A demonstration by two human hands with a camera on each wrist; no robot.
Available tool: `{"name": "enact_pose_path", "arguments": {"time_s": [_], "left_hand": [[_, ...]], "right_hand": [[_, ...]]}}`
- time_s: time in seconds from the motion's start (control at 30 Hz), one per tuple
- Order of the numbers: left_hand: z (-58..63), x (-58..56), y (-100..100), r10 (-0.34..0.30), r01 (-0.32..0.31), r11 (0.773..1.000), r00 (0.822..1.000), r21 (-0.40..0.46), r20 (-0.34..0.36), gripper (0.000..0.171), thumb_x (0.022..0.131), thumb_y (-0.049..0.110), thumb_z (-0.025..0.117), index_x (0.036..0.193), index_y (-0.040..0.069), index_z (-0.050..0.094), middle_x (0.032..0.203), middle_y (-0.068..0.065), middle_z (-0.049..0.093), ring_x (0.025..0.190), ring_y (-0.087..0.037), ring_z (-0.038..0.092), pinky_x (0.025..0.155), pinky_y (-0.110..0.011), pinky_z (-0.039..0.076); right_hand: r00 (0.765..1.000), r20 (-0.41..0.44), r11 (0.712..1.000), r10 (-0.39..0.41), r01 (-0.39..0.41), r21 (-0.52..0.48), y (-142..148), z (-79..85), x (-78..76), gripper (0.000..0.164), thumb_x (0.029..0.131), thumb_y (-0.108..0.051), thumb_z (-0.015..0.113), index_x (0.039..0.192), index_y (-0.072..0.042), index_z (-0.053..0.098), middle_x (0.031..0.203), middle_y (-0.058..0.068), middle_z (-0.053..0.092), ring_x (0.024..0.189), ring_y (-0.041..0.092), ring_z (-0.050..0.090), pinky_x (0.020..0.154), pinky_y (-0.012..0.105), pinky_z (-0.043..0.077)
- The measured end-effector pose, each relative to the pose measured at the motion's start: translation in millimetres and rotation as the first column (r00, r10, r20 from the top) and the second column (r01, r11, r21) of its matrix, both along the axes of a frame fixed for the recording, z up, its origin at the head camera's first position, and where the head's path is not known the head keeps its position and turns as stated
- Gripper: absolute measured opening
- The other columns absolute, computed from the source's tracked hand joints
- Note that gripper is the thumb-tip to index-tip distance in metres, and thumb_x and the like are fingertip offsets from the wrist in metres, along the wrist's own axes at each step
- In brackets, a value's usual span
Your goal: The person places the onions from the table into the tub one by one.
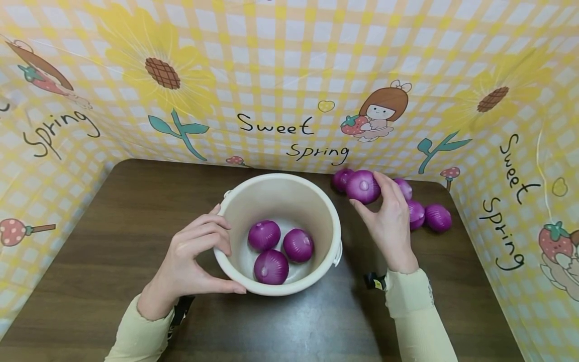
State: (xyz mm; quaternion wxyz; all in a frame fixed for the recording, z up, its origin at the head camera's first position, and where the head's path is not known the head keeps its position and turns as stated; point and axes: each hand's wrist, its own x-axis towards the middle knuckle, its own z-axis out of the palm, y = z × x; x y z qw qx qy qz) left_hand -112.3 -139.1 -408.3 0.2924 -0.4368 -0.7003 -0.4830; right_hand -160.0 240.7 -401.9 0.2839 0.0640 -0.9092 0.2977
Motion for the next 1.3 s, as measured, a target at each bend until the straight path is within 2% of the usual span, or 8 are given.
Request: {"name": "enact_pose_path", "arguments": {"time_s": [0.37,1.03,1.3], "left_hand": [[-0.1,-0.1,0,0.002,-0.002,1.0,1.0,-0.001,0.0,0.059,0.059,0.056,0.097,0.077,0.011,0.062,0.078,0.003,0.062,0.091,-0.028,0.06,0.113,-0.061,0.035],[-0.9,-0.2,-1,0.005,-0.005,1.0,1.0,-0.006,0.003,0.058,0.059,0.056,0.096,0.078,0.012,0.063,0.078,0.004,0.062,0.094,-0.025,0.06,0.113,-0.062,0.035],[-0.5,-0.3,0,0.002,-0.002,1.0,1.0,-0.003,-0.001,0.059,0.059,0.056,0.096,0.078,0.012,0.063,0.078,0.004,0.062,0.094,-0.025,0.06,0.112,-0.063,0.036]], "right_hand": [[0.999,-0.035,1.0,0.003,-0.004,-0.017,-7,11.2,5.6,0.075,0.074,-0.019,0.094,0.139,-0.004,0.06,0.137,0.015,0.059,0.126,0.033,0.056,0.104,0.054,0.049],[0.996,-0.082,0.999,0.033,-0.036,-0.04,-20,32.1,17.9,0.077,0.073,-0.017,0.095,0.141,-0.008,0.06,0.139,0.01,0.06,0.127,0.029,0.056,0.105,0.047,0.049],[0.99,-0.133,0.997,0.057,-0.064,-0.053,-24,39.7,22.8,0.078,0.071,-0.016,0.097,0.14,-0.012,0.062,0.137,0.007,0.061,0.127,0.028,0.056,0.106,0.037,0.048]]}}
